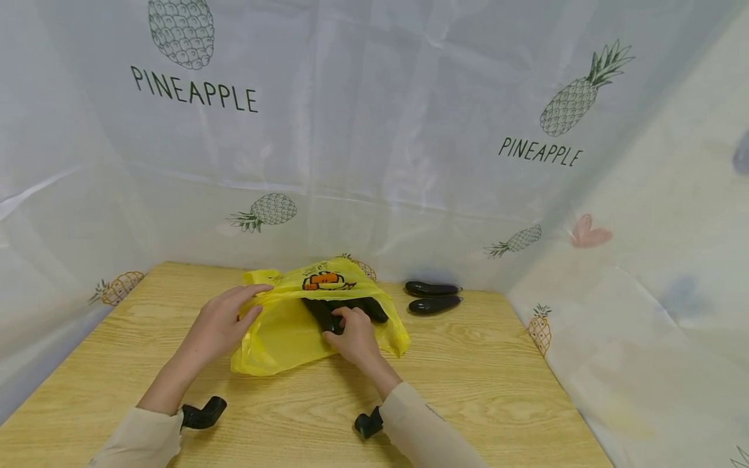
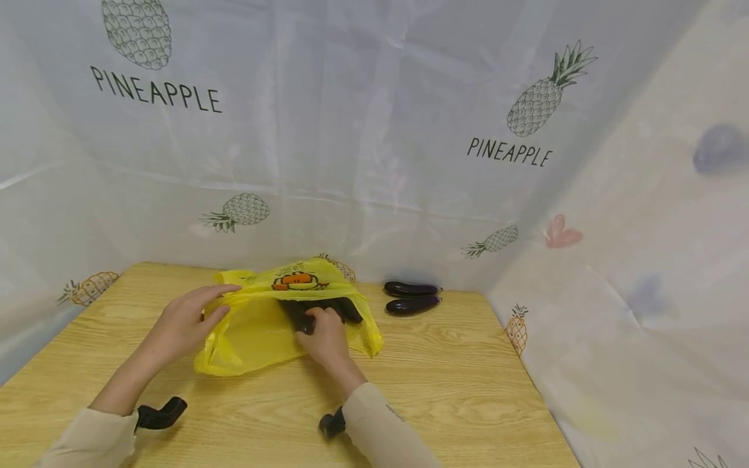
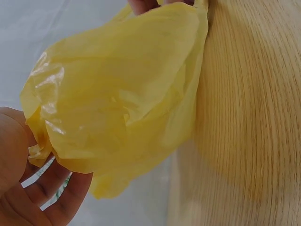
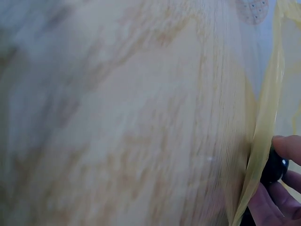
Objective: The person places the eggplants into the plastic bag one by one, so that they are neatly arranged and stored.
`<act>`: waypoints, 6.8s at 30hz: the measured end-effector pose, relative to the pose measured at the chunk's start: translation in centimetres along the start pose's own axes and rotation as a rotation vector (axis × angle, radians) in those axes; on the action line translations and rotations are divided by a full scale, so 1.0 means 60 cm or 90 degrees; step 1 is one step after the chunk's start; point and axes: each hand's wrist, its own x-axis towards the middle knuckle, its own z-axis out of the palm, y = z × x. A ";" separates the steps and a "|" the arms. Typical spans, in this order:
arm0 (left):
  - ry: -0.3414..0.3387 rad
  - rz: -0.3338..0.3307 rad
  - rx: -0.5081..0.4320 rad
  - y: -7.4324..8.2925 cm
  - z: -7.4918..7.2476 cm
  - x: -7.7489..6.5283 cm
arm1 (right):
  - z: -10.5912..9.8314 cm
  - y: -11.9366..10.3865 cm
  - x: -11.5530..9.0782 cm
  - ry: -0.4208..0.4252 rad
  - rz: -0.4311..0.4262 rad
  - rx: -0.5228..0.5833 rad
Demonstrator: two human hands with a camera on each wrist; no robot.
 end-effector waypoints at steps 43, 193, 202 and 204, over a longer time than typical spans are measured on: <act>0.001 -0.004 0.003 0.003 -0.002 -0.002 | -0.218 0.168 -0.010 0.052 -0.010 -0.084; -0.019 -0.013 -0.012 0.006 0.000 0.003 | -0.242 0.108 -0.153 -0.125 -0.036 0.118; -0.019 -0.021 -0.014 0.005 -0.002 -0.003 | -0.200 0.083 -0.140 -0.131 -0.050 0.138; -0.020 -0.021 -0.014 0.005 -0.002 -0.004 | -0.194 0.078 -0.137 -0.128 -0.052 0.134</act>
